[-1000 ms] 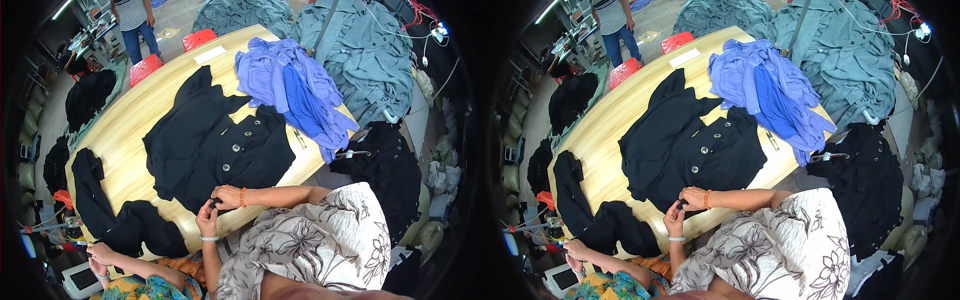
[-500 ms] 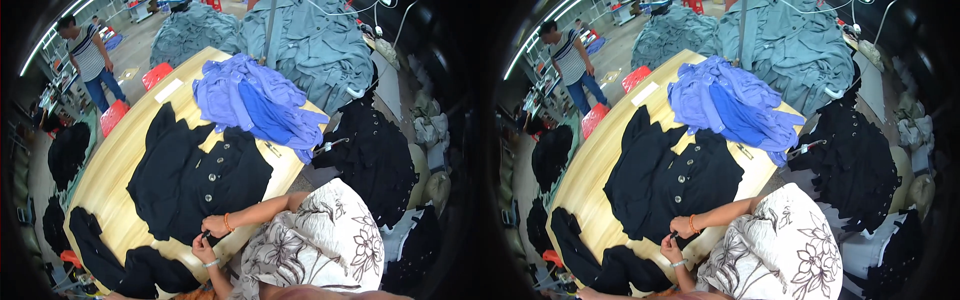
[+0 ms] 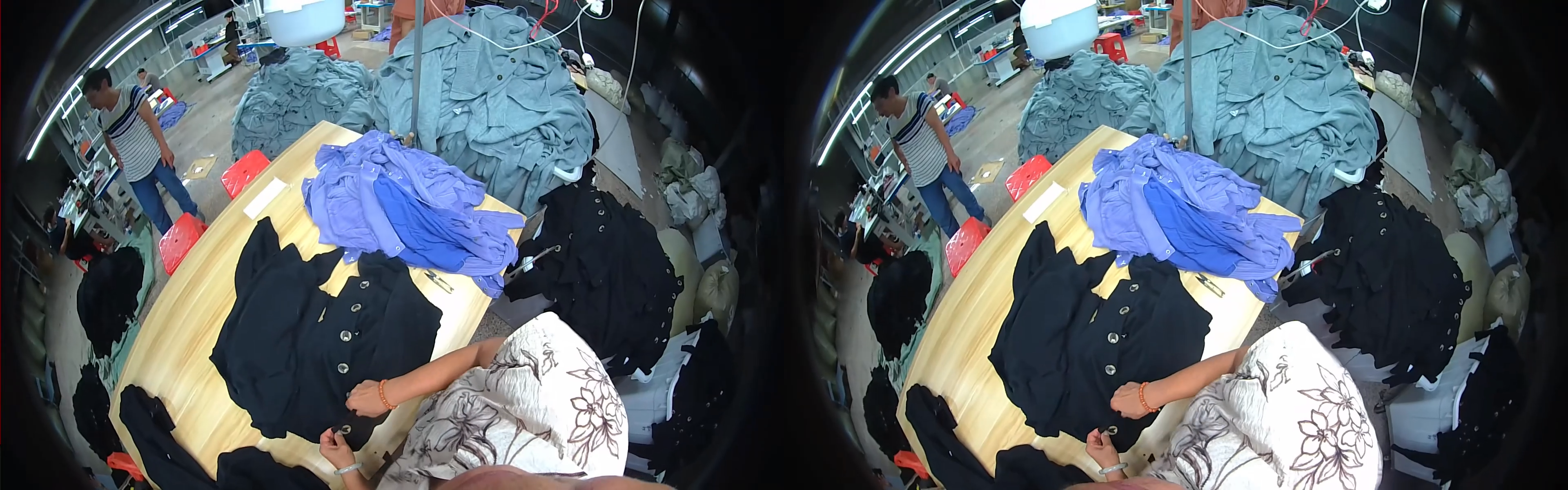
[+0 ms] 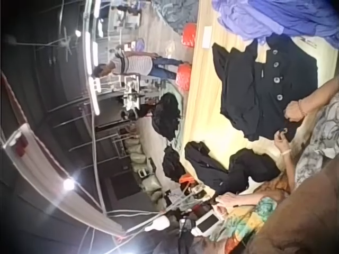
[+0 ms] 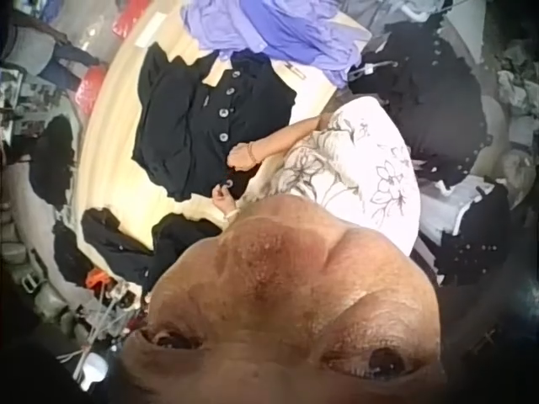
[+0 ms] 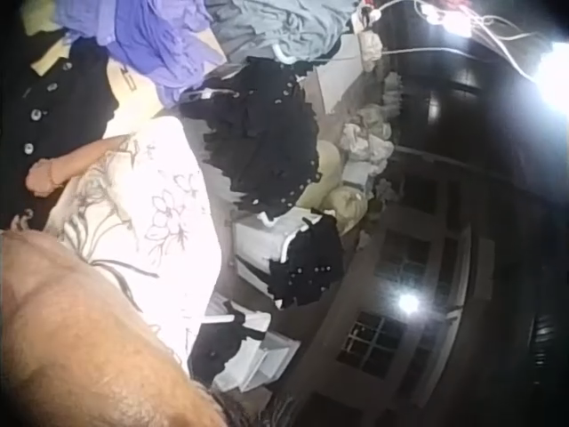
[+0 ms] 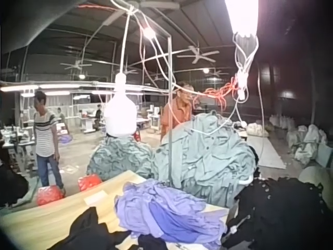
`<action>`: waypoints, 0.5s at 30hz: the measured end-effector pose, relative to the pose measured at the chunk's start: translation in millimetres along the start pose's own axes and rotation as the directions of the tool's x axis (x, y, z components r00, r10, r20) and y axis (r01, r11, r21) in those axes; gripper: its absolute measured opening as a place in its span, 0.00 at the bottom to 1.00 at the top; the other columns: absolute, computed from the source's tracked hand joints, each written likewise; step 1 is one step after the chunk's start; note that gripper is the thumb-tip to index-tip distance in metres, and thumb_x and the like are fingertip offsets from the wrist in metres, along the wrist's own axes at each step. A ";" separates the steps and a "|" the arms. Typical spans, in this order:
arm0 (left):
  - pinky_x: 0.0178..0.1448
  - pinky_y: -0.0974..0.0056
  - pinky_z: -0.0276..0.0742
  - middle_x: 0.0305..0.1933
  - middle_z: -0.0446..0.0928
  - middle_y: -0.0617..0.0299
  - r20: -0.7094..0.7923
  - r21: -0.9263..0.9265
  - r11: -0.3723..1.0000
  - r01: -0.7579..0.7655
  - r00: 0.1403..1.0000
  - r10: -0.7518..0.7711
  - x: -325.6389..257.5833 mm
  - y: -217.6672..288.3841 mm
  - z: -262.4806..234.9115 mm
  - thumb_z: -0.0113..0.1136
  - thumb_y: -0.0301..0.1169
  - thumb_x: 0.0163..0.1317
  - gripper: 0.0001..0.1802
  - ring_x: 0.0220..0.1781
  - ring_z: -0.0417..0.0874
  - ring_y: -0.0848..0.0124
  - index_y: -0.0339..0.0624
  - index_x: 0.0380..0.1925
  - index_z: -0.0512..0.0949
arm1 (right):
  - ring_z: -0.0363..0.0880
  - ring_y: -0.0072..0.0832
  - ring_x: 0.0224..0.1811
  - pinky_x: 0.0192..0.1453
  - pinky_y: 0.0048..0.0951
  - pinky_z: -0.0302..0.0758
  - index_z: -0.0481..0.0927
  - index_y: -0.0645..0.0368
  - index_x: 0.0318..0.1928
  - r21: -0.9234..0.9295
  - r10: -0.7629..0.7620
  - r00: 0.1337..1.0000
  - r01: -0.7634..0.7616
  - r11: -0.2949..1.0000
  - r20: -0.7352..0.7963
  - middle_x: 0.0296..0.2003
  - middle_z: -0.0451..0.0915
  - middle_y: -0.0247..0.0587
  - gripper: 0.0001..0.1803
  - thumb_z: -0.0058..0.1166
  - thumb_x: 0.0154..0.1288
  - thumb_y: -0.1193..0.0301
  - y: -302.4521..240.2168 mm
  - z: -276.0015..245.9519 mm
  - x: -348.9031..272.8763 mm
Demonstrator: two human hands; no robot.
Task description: Manually attaching metal accessories or grommets to black garments on a factory workbench.
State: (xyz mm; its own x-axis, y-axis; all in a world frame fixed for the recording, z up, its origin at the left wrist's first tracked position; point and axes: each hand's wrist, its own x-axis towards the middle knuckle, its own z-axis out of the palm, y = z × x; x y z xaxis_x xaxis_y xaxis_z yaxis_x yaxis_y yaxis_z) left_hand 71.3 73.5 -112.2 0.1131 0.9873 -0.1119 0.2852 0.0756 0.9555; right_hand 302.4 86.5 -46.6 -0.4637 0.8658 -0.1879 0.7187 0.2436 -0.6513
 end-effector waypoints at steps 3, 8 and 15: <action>0.44 0.64 0.75 0.35 0.77 0.55 0.036 0.180 0.980 0.081 0.995 -0.089 9.1 -16.2 12.9 0.55 0.13 0.53 0.10 0.36 0.78 0.66 0.32 0.36 0.75 | 0.83 0.46 0.38 0.38 0.42 0.80 0.80 0.64 0.33 -0.142 0.084 0.996 -0.086 0.986 -0.025 0.34 0.82 0.52 0.09 0.54 0.54 0.72 17.1 -4.5 -15.6; 0.54 0.49 0.69 0.42 0.75 0.45 0.057 0.545 0.689 -0.478 0.841 0.538 22.2 72.3 52.9 0.58 0.21 0.53 0.12 0.48 0.74 0.47 0.35 0.40 0.77 | 0.83 0.45 0.33 0.35 0.39 0.80 0.80 0.65 0.29 -0.185 -0.078 0.983 0.047 0.982 -0.166 0.31 0.81 0.50 0.07 0.52 0.53 0.73 17.0 6.6 -14.0; 0.37 0.59 0.77 0.33 0.76 0.51 0.336 0.403 0.889 -0.218 0.939 0.078 64.1 34.8 75.2 0.62 0.15 0.50 0.12 0.33 0.79 0.57 0.33 0.36 0.79 | 0.84 0.45 0.29 0.31 0.42 0.79 0.81 0.62 0.23 -0.169 -0.045 0.957 -0.004 0.986 -0.285 0.24 0.82 0.50 0.07 0.53 0.52 0.73 30.6 21.0 -9.6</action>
State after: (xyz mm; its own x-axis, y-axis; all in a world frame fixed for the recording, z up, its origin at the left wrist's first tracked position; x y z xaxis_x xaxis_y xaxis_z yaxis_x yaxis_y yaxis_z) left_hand 160.1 128.9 -106.6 0.4483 0.8855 -0.1223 0.6125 -0.2046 0.7636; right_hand 318.0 76.4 -80.2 -0.3284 0.9427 0.0592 0.7977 0.3104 -0.5171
